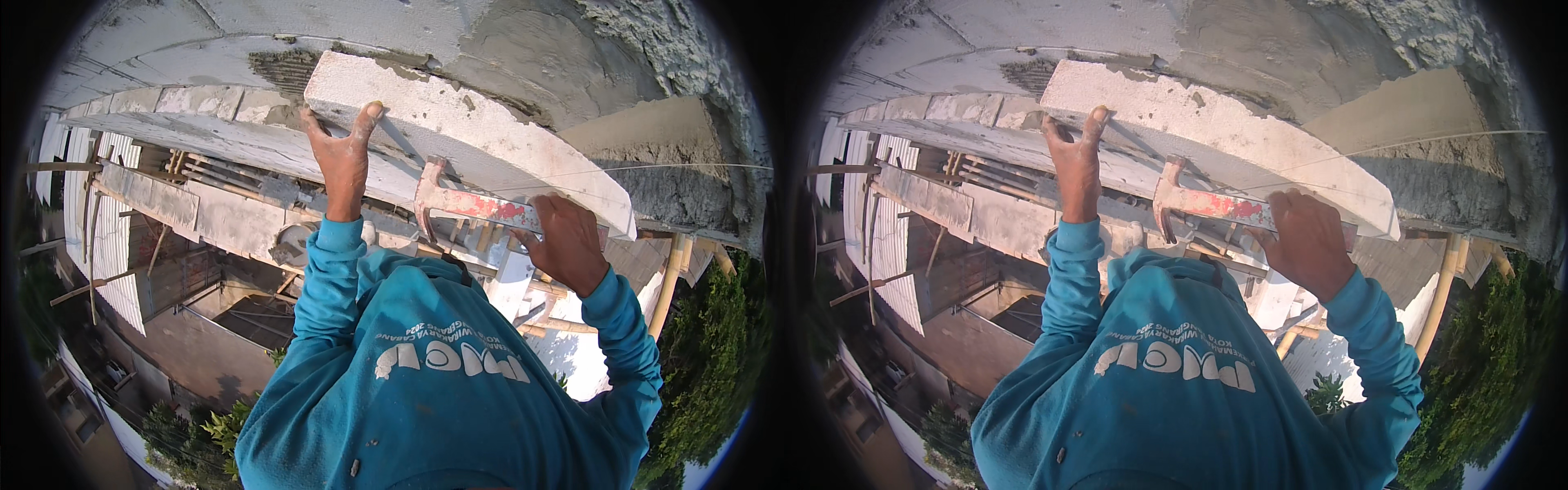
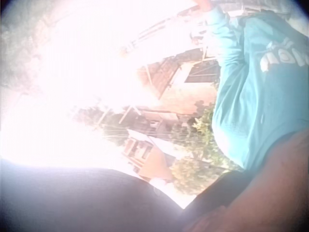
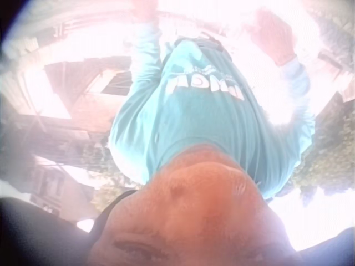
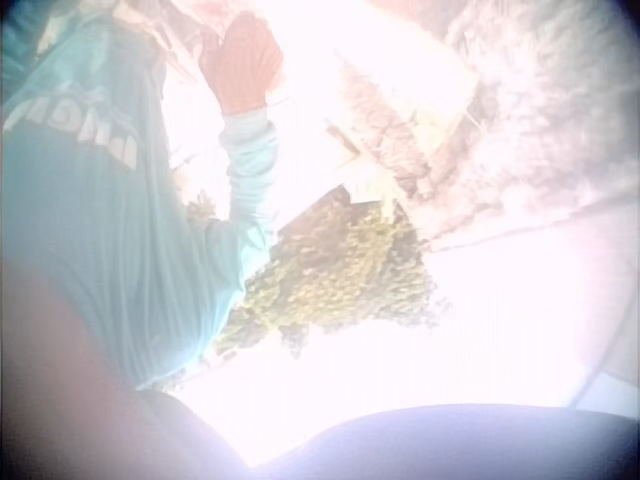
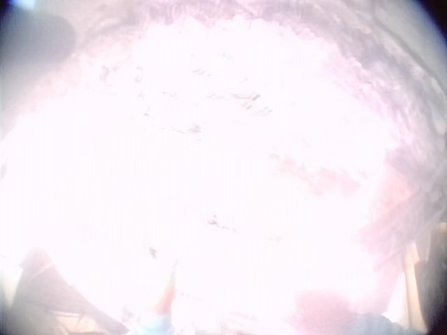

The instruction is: The person installs white roof tiles on a sloped roof using a trowel to apply mortar and a hammer to tap tiles into place. The person repeatedly scoops mortar, spreads it on the roof surface, places tiles, and adjusts them with the hammer.

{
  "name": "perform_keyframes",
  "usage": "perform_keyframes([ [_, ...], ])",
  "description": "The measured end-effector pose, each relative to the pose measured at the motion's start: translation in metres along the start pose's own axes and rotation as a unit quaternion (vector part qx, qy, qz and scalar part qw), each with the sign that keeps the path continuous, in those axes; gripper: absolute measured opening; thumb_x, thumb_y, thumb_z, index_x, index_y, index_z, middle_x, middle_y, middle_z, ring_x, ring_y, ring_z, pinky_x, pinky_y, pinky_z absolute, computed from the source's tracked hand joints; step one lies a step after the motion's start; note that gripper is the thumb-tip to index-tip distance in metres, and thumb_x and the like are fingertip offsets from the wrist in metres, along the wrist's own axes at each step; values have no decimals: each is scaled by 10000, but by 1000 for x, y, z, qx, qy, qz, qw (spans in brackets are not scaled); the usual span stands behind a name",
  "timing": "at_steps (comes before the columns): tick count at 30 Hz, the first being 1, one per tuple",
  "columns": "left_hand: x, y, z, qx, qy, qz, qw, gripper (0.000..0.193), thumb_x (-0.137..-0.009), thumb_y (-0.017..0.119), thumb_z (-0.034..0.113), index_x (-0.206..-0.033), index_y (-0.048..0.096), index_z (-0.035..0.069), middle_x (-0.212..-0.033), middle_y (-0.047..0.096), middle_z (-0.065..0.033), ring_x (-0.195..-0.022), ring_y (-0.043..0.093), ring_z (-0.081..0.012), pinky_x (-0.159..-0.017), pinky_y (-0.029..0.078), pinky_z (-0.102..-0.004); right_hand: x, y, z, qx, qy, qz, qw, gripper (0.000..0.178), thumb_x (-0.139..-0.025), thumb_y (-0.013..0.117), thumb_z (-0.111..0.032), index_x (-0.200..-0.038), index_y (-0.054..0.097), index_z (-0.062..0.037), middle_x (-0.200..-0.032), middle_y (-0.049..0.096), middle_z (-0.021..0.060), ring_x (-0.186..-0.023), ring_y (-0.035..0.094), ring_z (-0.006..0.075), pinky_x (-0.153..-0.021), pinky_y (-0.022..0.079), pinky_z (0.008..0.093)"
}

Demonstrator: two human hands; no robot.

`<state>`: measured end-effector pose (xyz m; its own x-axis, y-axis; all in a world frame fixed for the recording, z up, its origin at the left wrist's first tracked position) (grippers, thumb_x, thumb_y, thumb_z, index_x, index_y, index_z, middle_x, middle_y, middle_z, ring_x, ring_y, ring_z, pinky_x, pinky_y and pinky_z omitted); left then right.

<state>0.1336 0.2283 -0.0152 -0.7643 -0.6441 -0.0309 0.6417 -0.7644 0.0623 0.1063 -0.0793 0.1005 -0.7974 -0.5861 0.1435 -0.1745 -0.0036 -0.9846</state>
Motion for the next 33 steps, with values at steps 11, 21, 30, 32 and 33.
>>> perform_keyframes([
  [11, 7, 7, 25, 21, 7, -35, 999, 1302, -672, 838, 582, -1463, 137, -177, -1479, 239, -365, -1414, 243, -456, -1166, 224, -518, 16, 28, -35, -32, -35, -87, 995, 418, -805, 749, -324, -1007, 599, 9, -910, 614, 172, -824, 639, 336, -694, 496, 442],
  [21, 4, 1, 10, -10, 7, 12, 1000, 1215, -678, 854, 523, -1455, 201, -144, -1438, 324, -316, -1385, 312, -384, -1161, 248, -443, 3, 33, -27, 0, -1, -47, 999, 432, -803, 750, -317, -1027, 606, 23, -875, 618, 162, -841, 655, 334, -707, 503, 436],
  [30, 3, 2, 8, 9, 4, -8, 1000, 1359, -627, 844, 634, -1448, 150, -198, -1470, 237, -377, -1415, 245, -444, -1171, 221, -491, -30, 36, -10, 0, 8, -61, 998, 418, -803, 750, -341, -974, 611, 14, -895, 629, 177, -778, 653, 353, -681, 496, 460],
  [32, 4, 4, 10, 5, 1, -11, 1000, 1378, -614, 844, 645, -1446, 145, -202, -1471, 224, -387, -1418, 230, -457, -1174, 212, -498, -24, 34, -21, 6, 22, -68, 997, 413, -802, 754, -337, -970, 615, 14, -896, 629, 183, -765, 650, 350, -677, 496, 461],
  [33, 6, 1, 11, 6, 2, -12, 1000, 1377, -614, 844, 641, -1449, 142, -199, -1469, 222, -391, -1415, 226, -468, -1174, 212, -501, -20, 31, -30, 11, 1, -59, 998, 408, -801, 755, -334, -965, 614, 13, -892, 627, 183, -764, 648, 348, -676, 497, 459],
])
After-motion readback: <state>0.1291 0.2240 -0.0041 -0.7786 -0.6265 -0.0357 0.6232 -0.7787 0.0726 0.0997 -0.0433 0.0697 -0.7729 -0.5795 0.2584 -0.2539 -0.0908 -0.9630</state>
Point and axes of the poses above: each hand's wrist, its own x-axis away from the middle knuckle, its own y-axis out of the palm, z = x × y, the point moved 9 cm from there along -x, towards the middle knuckle
